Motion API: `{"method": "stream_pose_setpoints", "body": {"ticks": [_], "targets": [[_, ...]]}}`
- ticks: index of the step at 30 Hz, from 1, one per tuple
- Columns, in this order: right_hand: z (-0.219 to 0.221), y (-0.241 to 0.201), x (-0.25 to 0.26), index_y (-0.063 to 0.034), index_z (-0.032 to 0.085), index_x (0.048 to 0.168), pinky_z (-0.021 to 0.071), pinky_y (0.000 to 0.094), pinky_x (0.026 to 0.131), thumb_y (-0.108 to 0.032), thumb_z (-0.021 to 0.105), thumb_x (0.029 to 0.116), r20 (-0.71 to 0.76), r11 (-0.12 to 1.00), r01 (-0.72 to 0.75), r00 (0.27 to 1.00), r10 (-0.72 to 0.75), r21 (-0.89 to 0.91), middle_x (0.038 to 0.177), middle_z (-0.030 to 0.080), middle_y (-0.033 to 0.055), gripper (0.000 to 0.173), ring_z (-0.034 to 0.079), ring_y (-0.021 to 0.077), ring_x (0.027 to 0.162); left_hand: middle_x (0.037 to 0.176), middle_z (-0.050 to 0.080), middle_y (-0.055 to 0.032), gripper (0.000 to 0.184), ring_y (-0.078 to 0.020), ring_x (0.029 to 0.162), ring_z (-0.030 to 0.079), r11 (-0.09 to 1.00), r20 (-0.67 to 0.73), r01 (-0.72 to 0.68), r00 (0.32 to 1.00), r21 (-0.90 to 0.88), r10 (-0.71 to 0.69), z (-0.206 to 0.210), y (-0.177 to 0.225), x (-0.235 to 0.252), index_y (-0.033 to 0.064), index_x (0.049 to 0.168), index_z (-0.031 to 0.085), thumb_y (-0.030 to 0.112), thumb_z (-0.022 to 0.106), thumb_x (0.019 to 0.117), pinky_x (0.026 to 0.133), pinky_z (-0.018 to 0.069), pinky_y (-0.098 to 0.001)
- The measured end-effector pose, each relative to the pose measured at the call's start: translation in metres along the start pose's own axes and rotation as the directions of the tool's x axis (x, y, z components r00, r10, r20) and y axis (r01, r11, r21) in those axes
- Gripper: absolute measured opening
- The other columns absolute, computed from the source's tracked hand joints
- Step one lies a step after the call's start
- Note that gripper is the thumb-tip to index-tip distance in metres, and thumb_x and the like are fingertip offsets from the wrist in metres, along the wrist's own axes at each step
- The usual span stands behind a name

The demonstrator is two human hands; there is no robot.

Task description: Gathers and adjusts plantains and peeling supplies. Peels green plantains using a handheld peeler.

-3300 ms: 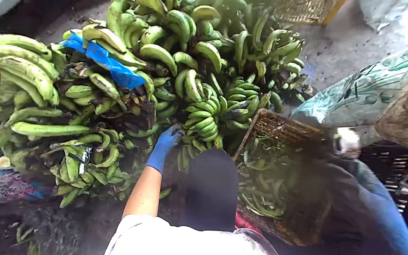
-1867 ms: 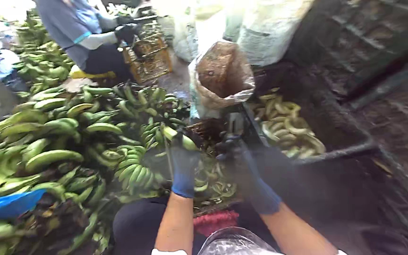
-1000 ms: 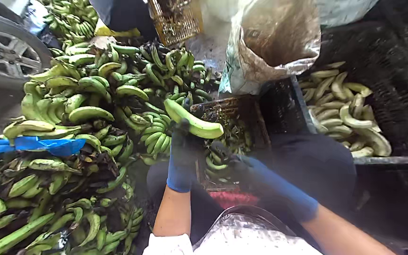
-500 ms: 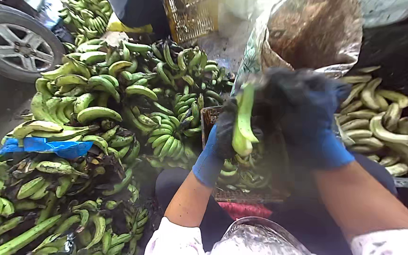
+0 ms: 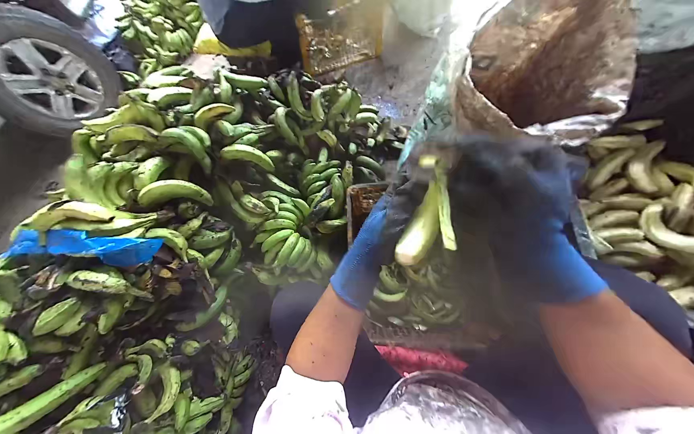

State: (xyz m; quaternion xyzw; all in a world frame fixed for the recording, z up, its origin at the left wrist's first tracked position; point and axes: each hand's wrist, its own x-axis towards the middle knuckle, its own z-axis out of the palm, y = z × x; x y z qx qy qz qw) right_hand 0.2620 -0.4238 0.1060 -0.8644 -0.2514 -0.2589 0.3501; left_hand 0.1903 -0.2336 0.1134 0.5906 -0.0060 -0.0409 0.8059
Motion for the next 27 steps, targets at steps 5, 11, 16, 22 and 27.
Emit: {"method": "stream_pose_setpoints", "body": {"ticks": [5, 11, 16, 22, 27], "targets": [[-0.003, -0.005, -0.005, -0.0205, 0.065, 0.138, 0.0434, 0.0682, 0.095, -0.057, 0.055, 0.0989, -0.009, 0.993, -0.085, 0.996, 0.085, -0.081, 0.130, 0.063, 0.0243, 0.054, 0.061, 0.0449, 0.116, 0.116, 0.067, -0.0024, 0.036, -0.0123, 0.092, 0.067, 1.000, -0.092, -0.020, 0.996, -0.001, 0.020, -0.004, -0.007, 0.001, 0.0258, 0.143, 0.051, 0.034, 0.042, 0.1087, 0.076, 0.0599, -0.0330], [-0.002, -0.016, -0.020, -0.0232, 0.070, 0.130, 0.0467, 0.0603, 0.093, -0.051, 0.062, 0.0967, -0.012, 0.983, 0.184, 0.983, -0.183, 0.022, 0.118, 0.071, 0.0171, 0.044, 0.067, 0.0355, 0.107, 0.129, 0.063, 0.0028, 0.039, -0.0071, 0.108, 0.063, 0.926, -0.168, -0.346, 0.932, -0.149, 0.321, 0.000, -0.010, 0.006, 0.0265, 0.146, 0.045, 0.027, 0.048, 0.1070, 0.089, 0.0565, -0.0278], [-0.013, 0.024, 0.018, -0.0303, 0.063, 0.140, 0.0428, 0.0666, 0.093, -0.063, 0.047, 0.0996, 0.022, 0.986, -0.155, 0.987, 0.156, -0.063, 0.130, 0.064, 0.0183, 0.054, 0.062, 0.0406, 0.116, 0.114, 0.068, -0.0056, 0.040, -0.0130, 0.087, 0.068, 0.991, 0.141, 0.085, 0.985, 0.099, -0.099, -0.009, -0.002, -0.013, 0.0261, 0.146, 0.053, 0.036, 0.049, 0.1069, 0.073, 0.0594, -0.0321], [-0.005, -0.011, -0.026, -0.0245, 0.066, 0.135, 0.0437, 0.0573, 0.098, -0.054, 0.059, 0.0982, -0.083, 0.991, 0.129, 0.988, -0.132, -0.033, 0.122, 0.069, 0.0148, 0.048, 0.064, 0.0320, 0.115, 0.131, 0.060, 0.0037, 0.041, -0.0083, 0.115, 0.060, 0.937, -0.255, -0.348, 0.905, 0.011, 0.340, 0.014, 0.008, 0.008, 0.0287, 0.146, 0.046, 0.046, 0.033, 0.1106, 0.095, 0.0548, -0.0315], [-0.012, -0.001, -0.001, -0.0140, 0.071, 0.125, 0.0443, 0.0643, 0.090, -0.051, 0.058, 0.0981, -0.061, 0.997, 0.082, 0.995, -0.082, 0.001, 0.120, 0.067, 0.0233, 0.048, 0.064, 0.0416, 0.108, 0.112, 0.067, -0.0013, 0.035, -0.0103, 0.089, 0.066, 0.998, 0.048, -0.025, 0.999, 0.062, 0.022, -0.004, 0.010, -0.013, 0.0286, 0.142, 0.052, 0.036, 0.044, 0.1081, 0.071, 0.0588, -0.0298]]}}
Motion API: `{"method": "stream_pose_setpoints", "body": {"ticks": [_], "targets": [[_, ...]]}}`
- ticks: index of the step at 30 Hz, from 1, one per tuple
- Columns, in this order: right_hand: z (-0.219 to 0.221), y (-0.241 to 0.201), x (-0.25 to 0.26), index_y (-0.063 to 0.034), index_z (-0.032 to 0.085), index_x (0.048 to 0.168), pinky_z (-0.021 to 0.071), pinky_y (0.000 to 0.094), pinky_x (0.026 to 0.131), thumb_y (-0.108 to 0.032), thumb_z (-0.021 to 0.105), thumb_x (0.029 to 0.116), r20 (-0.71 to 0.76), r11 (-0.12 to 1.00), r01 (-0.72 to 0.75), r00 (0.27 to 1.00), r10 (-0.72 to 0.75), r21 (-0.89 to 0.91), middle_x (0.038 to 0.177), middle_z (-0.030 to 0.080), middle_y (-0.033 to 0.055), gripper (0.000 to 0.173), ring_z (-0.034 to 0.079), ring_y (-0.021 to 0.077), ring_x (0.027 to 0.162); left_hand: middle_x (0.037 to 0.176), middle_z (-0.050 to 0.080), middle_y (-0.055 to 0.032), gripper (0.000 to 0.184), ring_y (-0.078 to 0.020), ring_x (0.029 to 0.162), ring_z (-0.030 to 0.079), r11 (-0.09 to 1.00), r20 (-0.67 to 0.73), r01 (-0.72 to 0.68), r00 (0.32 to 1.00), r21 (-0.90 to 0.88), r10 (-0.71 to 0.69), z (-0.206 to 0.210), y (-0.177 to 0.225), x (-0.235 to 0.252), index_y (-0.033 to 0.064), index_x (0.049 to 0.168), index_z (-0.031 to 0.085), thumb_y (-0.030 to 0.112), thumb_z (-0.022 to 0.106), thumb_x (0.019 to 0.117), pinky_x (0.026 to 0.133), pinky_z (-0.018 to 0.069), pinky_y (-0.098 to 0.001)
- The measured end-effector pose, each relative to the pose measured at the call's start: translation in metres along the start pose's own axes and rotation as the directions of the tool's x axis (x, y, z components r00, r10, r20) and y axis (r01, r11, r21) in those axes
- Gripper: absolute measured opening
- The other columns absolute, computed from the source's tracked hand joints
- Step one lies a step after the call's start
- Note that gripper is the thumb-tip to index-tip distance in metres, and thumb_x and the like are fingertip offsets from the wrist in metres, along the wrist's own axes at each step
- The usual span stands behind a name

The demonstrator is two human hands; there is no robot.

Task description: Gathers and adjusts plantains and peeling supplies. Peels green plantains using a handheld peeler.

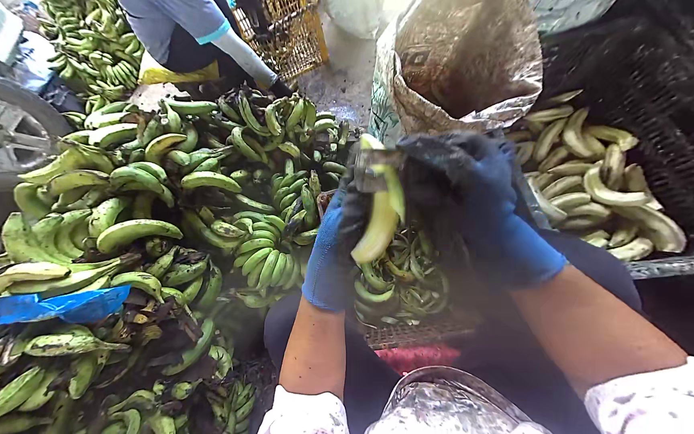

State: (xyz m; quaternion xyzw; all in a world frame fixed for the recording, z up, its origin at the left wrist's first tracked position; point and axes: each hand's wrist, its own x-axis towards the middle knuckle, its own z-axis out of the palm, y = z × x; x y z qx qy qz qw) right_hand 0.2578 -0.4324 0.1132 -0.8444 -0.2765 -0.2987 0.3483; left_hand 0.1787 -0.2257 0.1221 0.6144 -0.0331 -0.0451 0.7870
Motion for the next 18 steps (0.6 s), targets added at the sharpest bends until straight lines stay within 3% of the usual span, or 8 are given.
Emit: {"method": "stream_pose_setpoints", "body": {"ticks": [2, 5, 7, 9, 10, 12, 15, 18], "targets": [[-0.003, 0.013, 0.014, -0.0144, 0.068, 0.131, 0.0478, 0.0651, 0.091, -0.053, 0.057, 0.0986, 0.031, 0.989, -0.144, 0.989, 0.145, -0.028, 0.126, 0.064, 0.0248, 0.052, 0.063, 0.0443, 0.113, 0.118, 0.069, -0.0057, 0.043, -0.0150, 0.088, 0.070, 0.991, 0.079, 0.118, 0.989, 0.057, -0.122, -0.003, -0.005, 0.000, 0.0319, 0.149, 0.050, 0.034, 0.051, 0.1059, 0.071, 0.0614, -0.0351], [0.002, 0.014, 0.008, -0.0248, 0.064, 0.139, 0.0467, 0.0653, 0.092, -0.065, 0.050, 0.0977, 0.011, 0.975, -0.217, 0.976, 0.218, -0.044, 0.128, 0.064, 0.0203, 0.059, 0.062, 0.0406, 0.114, 0.119, 0.066, -0.0054, 0.038, -0.0164, 0.095, 0.066, 0.997, -0.007, -0.033, 0.999, -0.069, 0.033, 0.000, -0.007, 0.000, 0.0279, 0.146, 0.049, 0.038, 0.041, 0.1096, 0.077, 0.0600, -0.0364], [0.008, -0.008, -0.013, -0.0181, 0.066, 0.135, 0.0436, 0.0677, 0.095, -0.057, 0.056, 0.0980, 0.002, 0.993, -0.111, 0.994, 0.111, -0.033, 0.126, 0.065, 0.0228, 0.055, 0.063, 0.0425, 0.114, 0.120, 0.064, 0.0022, 0.038, -0.0087, 0.104, 0.064, 0.958, -0.232, -0.265, 0.944, -0.110, 0.235, 0.012, -0.003, 0.013, 0.0261, 0.139, 0.052, 0.043, 0.034, 0.1108, 0.086, 0.0571, -0.0294], [0.016, -0.025, -0.032, -0.0228, 0.067, 0.133, 0.0428, 0.0587, 0.098, -0.048, 0.064, 0.0965, -0.058, 0.999, 0.043, 0.997, -0.045, -0.025, 0.122, 0.068, 0.0154, 0.045, 0.064, 0.0328, 0.113, 0.124, 0.064, 0.0039, 0.039, -0.0073, 0.113, 0.062, 0.863, -0.379, -0.449, 0.859, -0.232, 0.345, 0.023, 0.002, 0.021, 0.0247, 0.135, 0.053, 0.047, 0.031, 0.1104, 0.094, 0.0545, -0.0274], [0.018, -0.028, -0.034, -0.0246, 0.067, 0.133, 0.0412, 0.0549, 0.099, -0.044, 0.067, 0.0956, -0.083, 0.995, 0.098, 0.992, -0.099, -0.012, 0.120, 0.068, 0.0128, 0.042, 0.063, 0.0295, 0.113, 0.122, 0.062, 0.0049, 0.039, -0.0055, 0.111, 0.061, 0.853, -0.418, -0.477, 0.833, -0.214, 0.361, 0.026, 0.002, 0.019, 0.0257, 0.133, 0.053, 0.048, 0.031, 0.1103, 0.091, 0.0541, -0.0252], [0.016, -0.024, -0.025, -0.0207, 0.069, 0.130, 0.0446, 0.0571, 0.096, -0.044, 0.067, 0.0952, -0.061, 0.992, 0.116, 0.992, -0.114, 0.038, 0.120, 0.069, 0.0150, 0.042, 0.065, 0.0315, 0.112, 0.124, 0.063, 0.0044, 0.040, -0.0068, 0.112, 0.061, 0.869, -0.382, -0.465, 0.843, -0.169, 0.377, 0.027, -0.001, 0.017, 0.0247, 0.134, 0.053, 0.044, 0.027, 0.1112, 0.091, 0.0549, -0.0278], [0.012, -0.015, -0.012, -0.0223, 0.068, 0.133, 0.0432, 0.0587, 0.094, -0.048, 0.062, 0.0977, -0.026, 0.994, 0.049, 0.999, -0.047, 0.093, 0.126, 0.068, 0.0159, 0.044, 0.064, 0.0331, 0.113, 0.112, 0.066, 0.0068, 0.037, -0.0031, 0.096, 0.065, 0.942, -0.290, -0.330, 0.909, -0.062, 0.300, 0.019, 0.001, 0.022, 0.0265, 0.130, 0.057, 0.041, 0.029, 0.1109, 0.080, 0.0575, -0.0253], [0.014, -0.008, -0.015, -0.0243, 0.069, 0.131, 0.0434, 0.0572, 0.097, -0.048, 0.068, 0.0942, -0.064, 0.992, 0.100, 0.993, -0.095, 0.075, 0.121, 0.069, 0.0153, 0.044, 0.064, 0.0319, 0.113, 0.126, 0.063, 0.0041, 0.038, -0.0062, 0.102, 0.064, 0.971, -0.141, -0.240, 0.961, -0.005, 0.237, 0.002, -0.005, 0.014, 0.0293, 0.145, 0.048, 0.039, 0.037, 0.1095, 0.082, 0.0576, -0.0276]]}}
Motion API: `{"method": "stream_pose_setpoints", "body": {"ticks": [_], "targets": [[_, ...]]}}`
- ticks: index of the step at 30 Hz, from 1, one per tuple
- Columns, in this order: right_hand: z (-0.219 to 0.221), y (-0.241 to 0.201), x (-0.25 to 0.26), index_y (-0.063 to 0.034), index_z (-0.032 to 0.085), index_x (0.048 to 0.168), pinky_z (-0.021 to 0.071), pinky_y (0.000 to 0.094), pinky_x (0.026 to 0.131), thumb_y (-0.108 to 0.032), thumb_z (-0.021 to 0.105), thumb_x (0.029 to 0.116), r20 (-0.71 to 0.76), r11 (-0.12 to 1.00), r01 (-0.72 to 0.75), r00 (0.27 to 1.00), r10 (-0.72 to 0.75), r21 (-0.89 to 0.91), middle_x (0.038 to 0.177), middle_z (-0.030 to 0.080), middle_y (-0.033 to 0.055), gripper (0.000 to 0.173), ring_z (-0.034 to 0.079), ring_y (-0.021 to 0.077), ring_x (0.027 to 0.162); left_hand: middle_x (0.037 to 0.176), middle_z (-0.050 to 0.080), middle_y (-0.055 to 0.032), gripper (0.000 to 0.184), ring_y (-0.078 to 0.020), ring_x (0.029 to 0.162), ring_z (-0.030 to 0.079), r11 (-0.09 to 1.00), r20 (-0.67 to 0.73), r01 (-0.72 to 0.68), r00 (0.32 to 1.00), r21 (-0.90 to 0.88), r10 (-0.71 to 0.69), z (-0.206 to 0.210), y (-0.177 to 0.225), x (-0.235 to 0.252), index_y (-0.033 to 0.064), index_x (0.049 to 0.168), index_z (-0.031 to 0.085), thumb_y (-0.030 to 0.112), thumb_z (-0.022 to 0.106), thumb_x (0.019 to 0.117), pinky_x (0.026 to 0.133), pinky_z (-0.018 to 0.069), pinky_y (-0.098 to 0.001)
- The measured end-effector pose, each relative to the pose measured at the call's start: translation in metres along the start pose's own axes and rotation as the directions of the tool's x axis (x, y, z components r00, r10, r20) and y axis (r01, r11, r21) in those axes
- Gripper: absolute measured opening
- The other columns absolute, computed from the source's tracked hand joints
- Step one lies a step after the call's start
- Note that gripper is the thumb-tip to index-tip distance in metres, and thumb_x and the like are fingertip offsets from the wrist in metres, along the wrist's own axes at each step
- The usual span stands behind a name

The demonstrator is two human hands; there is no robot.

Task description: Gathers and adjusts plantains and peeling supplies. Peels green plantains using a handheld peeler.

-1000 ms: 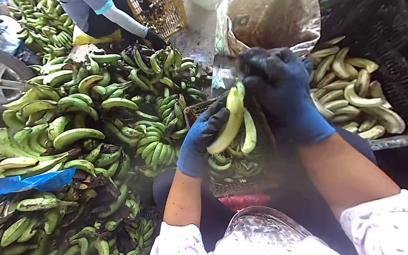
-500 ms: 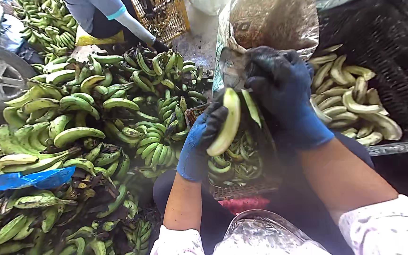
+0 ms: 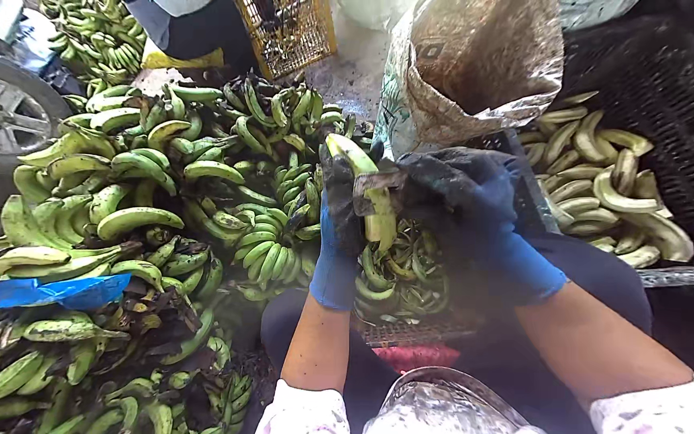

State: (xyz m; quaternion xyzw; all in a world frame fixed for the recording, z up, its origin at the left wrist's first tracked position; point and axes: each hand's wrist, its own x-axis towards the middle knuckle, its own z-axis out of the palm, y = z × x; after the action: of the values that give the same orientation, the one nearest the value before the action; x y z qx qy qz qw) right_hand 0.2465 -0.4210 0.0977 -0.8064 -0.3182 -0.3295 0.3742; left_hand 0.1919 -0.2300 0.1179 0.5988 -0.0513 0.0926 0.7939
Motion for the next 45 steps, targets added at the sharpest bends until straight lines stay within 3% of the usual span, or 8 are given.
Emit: {"method": "stream_pose_setpoints", "body": {"ticks": [6, 12, 23, 25, 28, 32, 40, 45], "targets": [[-0.010, 0.037, 0.030, -0.0318, 0.061, 0.142, 0.0403, 0.0661, 0.102, -0.066, 0.038, 0.0994, 0.343, 0.859, -0.485, 0.788, 0.511, -0.164, 0.139, 0.064, 0.0072, 0.059, 0.059, 0.0298, 0.128, 0.138, 0.060, -0.0036, 0.050, -0.0186, 0.095, 0.067, 0.955, 0.158, 0.181, 0.962, 0.234, -0.221, 0.002, 0.008, -0.013, 0.0334, 0.157, 0.035, 0.038, 0.038, 0.1078, 0.072, 0.0605, -0.0384], [0.007, -0.016, -0.011, -0.0242, 0.066, 0.133, 0.0403, 0.0546, 0.103, -0.048, 0.065, 0.0965, 0.000, 0.997, 0.054, 0.999, -0.054, -0.059, 0.124, 0.067, 0.0135, 0.044, 0.061, 0.0304, 0.117, 0.103, 0.065, 0.0049, 0.054, -0.0027, 0.092, 0.064, 0.860, -0.035, 0.058, 0.995, -0.507, -0.088, 0.002, 0.006, 0.012, 0.0216, 0.122, 0.059, 0.056, 0.020, 0.1082, 0.077, 0.0555, -0.0208], [0.006, 0.022, 0.016, -0.0256, 0.066, 0.136, 0.0432, 0.0633, 0.099, -0.060, 0.054, 0.0965, 0.259, 0.873, -0.479, 0.858, 0.443, 0.094, 0.134, 0.065, 0.0089, 0.054, 0.060, 0.0286, 0.123, 0.136, 0.059, 0.0033, 0.045, -0.0061, 0.106, 0.063, 0.991, 0.062, 0.087, 0.994, 0.099, -0.093, 0.012, -0.005, -0.003, 0.0290, 0.154, 0.041, 0.037, 0.036, 0.1096, 0.085, 0.0573, -0.0295], [0.003, 0.032, 0.019, -0.0282, 0.064, 0.139, 0.0437, 0.0569, 0.107, -0.064, 0.048, 0.0973, 0.289, 0.809, -0.587, 0.780, 0.554, 0.032, 0.142, 0.062, 0.0023, 0.057, 0.056, 0.0223, 0.132, 0.111, 0.065, -0.0015, 0.041, -0.0080, 0.077, 0.063, 0.977, 0.063, 0.183, 0.982, -0.110, -0.177, 0.009, -0.009, 0.000, 0.0258, 0.143, 0.051, 0.040, 0.034, 0.1083, 0.062, 0.0561, -0.0263], [-0.005, 0.013, 0.004, -0.0161, 0.066, 0.134, 0.0472, 0.0646, 0.092, -0.059, 0.054, 0.0984, 0.222, 0.966, -0.258, 0.943, 0.250, 0.006, 0.130, 0.064, 0.0205, 0.057, 0.063, 0.0388, 0.116, 0.101, 0.066, -0.0024, 0.052, -0.0093, 0.077, 0.064, 0.913, 0.059, 0.184, 0.983, -0.363, -0.174, -0.011, -0.011, 0.006, 0.0228, 0.129, 0.057, 0.057, 0.026, 0.1074, 0.061, 0.0563, -0.0264], [-0.012, -0.003, -0.007, -0.0310, 0.068, 0.133, 0.0392, 0.0529, 0.100, -0.053, 0.066, 0.0945, 0.226, 0.989, 0.111, 0.965, -0.131, 0.097, 0.122, 0.070, 0.0077, 0.044, 0.063, 0.0236, 0.114, 0.097, 0.065, -0.0002, 0.050, -0.0044, 0.071, 0.061, 0.893, -0.010, 0.135, 0.988, -0.429, -0.154, -0.014, -0.004, 0.006, 0.0197, 0.129, 0.059, 0.053, 0.029, 0.1082, 0.058, 0.0529, -0.0189], [-0.018, -0.003, -0.004, -0.0318, 0.070, 0.131, 0.0390, 0.0544, 0.099, -0.048, 0.069, 0.0932, 0.294, 0.979, 0.072, 0.947, -0.126, 0.188, 0.120, 0.070, 0.0053, 0.041, 0.063, 0.0212, 0.114, 0.088, 0.062, -0.0007, 0.039, -0.0057, 0.061, 0.057, 0.916, -0.085, 0.098, 0.986, -0.389, -0.141, -0.010, -0.006, 0.005, 0.0239, 0.127, 0.058, 0.048, 0.034, 0.1085, 0.048, 0.0482, -0.0191], [0.008, 0.005, 0.006, -0.0167, 0.072, 0.127, 0.0478, 0.0571, 0.090, -0.051, 0.070, 0.0920, 0.193, 0.917, -0.350, 0.930, 0.314, 0.192, 0.131, 0.061, 0.0174, 0.049, 0.061, 0.0321, 0.115, 0.102, 0.067, 0.0048, 0.029, -0.0040, 0.088, 0.065, 0.969, -0.073, 0.040, 0.996, -0.242, -0.059, 0.014, -0.019, -0.008, 0.0262, 0.124, 0.060, 0.039, 0.039, 0.1094, 0.071, 0.0563, -0.0234]]}}
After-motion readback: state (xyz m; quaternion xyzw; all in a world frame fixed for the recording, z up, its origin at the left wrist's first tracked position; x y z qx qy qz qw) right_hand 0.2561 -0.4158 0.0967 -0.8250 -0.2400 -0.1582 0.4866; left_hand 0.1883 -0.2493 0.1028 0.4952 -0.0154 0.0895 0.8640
